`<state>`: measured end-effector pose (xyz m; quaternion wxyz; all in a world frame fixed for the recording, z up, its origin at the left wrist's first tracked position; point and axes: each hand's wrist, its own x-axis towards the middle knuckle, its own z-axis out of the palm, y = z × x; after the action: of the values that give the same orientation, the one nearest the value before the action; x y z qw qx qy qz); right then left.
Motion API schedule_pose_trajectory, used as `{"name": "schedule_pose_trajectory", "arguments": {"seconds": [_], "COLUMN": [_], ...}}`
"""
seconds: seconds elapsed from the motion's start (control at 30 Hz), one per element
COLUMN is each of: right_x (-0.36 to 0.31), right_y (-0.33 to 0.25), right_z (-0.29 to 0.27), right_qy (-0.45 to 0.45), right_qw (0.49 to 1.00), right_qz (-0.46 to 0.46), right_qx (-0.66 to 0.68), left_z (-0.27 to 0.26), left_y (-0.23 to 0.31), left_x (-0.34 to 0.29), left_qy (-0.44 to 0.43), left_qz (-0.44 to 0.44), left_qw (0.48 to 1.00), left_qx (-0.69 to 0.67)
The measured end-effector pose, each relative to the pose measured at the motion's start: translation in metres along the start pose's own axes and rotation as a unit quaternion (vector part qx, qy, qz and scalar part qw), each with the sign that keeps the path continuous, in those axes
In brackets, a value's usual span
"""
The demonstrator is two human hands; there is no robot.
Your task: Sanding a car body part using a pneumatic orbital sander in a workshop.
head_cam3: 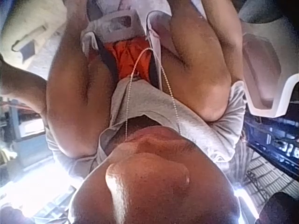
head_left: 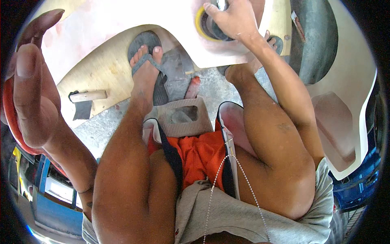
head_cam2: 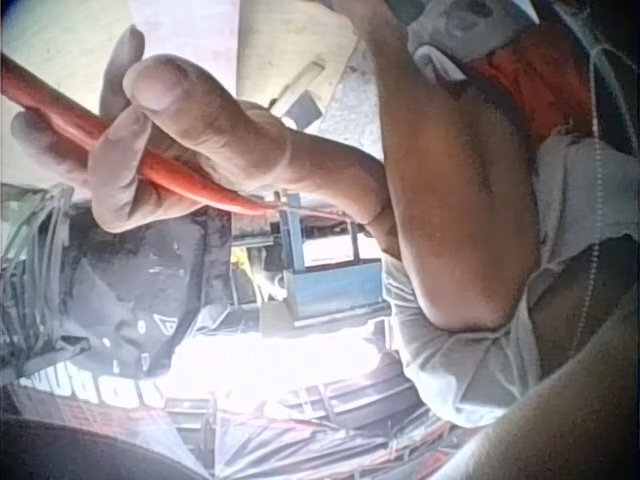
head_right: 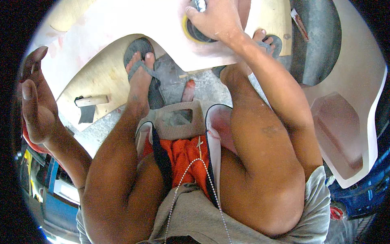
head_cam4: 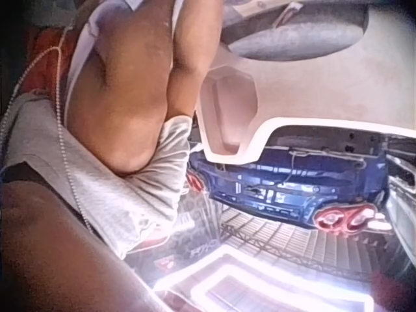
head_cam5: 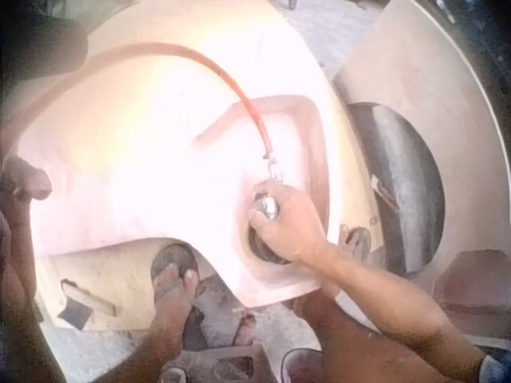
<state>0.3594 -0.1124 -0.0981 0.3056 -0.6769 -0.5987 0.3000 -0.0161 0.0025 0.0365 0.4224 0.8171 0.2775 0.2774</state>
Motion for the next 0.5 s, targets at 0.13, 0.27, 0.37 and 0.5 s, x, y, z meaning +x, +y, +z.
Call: {"name": "schedule_pose_trajectory", "arguments": {"seconds": [0.13,0.27,0.37,0.5], "right_x": [-0.003,-0.0024,-0.0024,0.0009], "right_y": [-0.0015,-0.0015,-0.0013,0.0026], "right_z": [0.0022,0.0009,0.001,-0.0012], "right_qy": [-0.033,-0.011,-0.026,-0.028], "right_qw": [0.999,0.999,0.999,0.999], "right_qz": [0.011,0.045,0.027,0.04], "right_qx": [-0.011,-0.004,-0.022,-0.025], "left_z": [0.0008,0.0017,-0.0022,-0.0023], "left_y": [0.0008,-0.0015,-0.0011,-0.0012], "left_x": [0.0008,0.0009,0.0042,0.0046], "left_qy": [-0.004,-0.006,-0.013,-0.018], "left_qz": [-0.001,-0.001,0.002,0.0], "left_qw": [1.0,1.0,1.0,1.0], "left_qx": [0.001,0.0,0.007,0.011]}}
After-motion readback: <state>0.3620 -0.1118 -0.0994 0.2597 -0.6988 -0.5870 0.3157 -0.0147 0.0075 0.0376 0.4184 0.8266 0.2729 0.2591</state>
